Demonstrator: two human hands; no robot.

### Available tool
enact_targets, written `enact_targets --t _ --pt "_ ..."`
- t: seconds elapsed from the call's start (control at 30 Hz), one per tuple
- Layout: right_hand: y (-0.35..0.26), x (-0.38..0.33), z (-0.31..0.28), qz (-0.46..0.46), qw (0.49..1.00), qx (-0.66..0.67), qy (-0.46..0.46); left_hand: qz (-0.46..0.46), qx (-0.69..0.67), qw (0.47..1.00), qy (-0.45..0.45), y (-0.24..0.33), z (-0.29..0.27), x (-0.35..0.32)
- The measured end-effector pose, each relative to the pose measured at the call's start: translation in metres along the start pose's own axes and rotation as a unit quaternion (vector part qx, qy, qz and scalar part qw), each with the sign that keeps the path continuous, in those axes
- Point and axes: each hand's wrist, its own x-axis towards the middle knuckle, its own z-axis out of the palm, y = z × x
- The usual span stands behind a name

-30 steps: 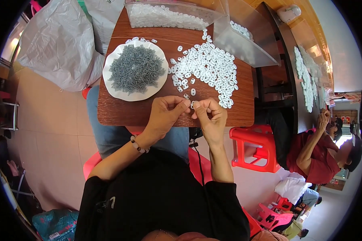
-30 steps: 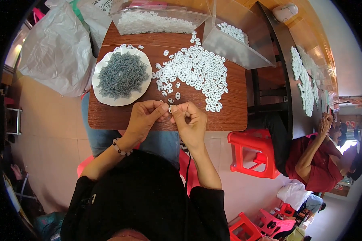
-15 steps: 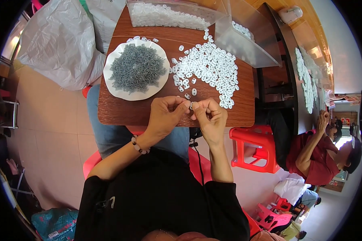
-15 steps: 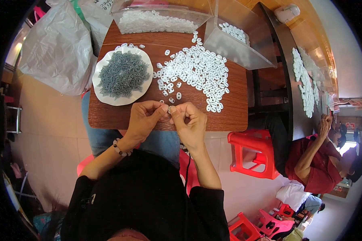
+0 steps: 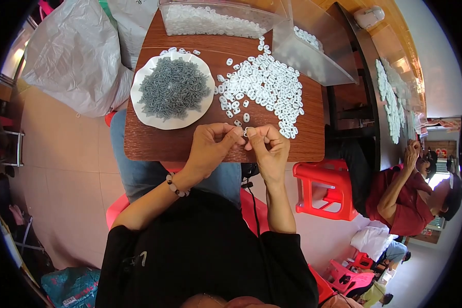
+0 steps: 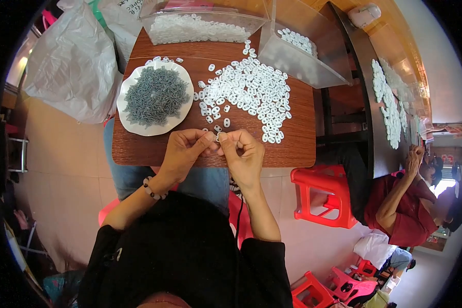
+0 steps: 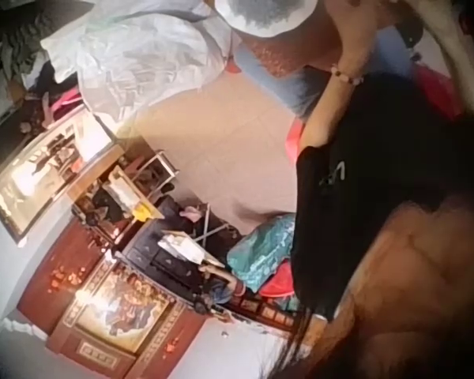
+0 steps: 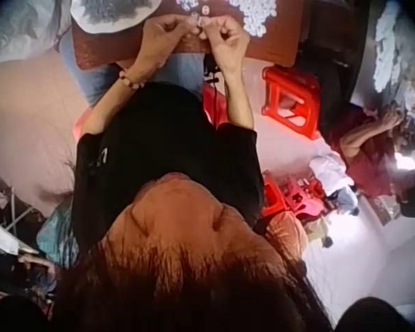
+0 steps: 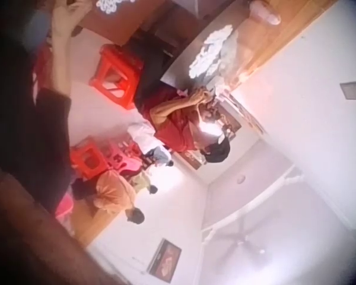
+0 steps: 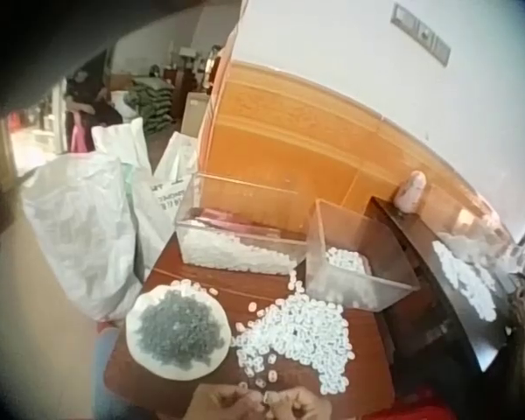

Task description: Manually assembling small grey rings into white plastic housing components at a workbench.

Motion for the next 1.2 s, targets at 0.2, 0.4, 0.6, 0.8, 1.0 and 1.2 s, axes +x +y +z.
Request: enact_targets --t 0.2,0.4,0.6,0.8,1.0,1.2 --pt "0.0005 0.0003 -0.0044 -0.009 1.000 0.000 -0.004 -0.016 -0.027 0.999 -0.030 0.0013 -0.0010 -0.0009" --pt "-0.0036 -0.0004 -0.0043 -0.012 1.000 0.007 0.004 -0.012 -0.003 1.000 -0.017 0.0034 -0.0007 -0.0016" --pt "0.0003 -0.0023 -0.0066 -0.001 1.000 0.006 -0.002 -0.011 -0.012 1.000 -0.006 0.0033 0.0019 -0.0021" --pt "0.0011 -0.0040 -0.0043 -0.003 1.000 0.011 0.001 -0.011 0.001 1.000 -0.003 0.0053 0.0036 -0.0001" --pt "-0.0004 -0.0045 -0.0030 0.012 1.000 -0.003 -0.005 -0.015 -0.002 1.000 0.000 0.0013 0.0031 0.0022" --pt "0.0040 -0.0026 -0.0054 0.013 1.000 -0.015 -0.005 -0.009 0.008 1.000 0.007 -0.0007 0.0032 0.0026"
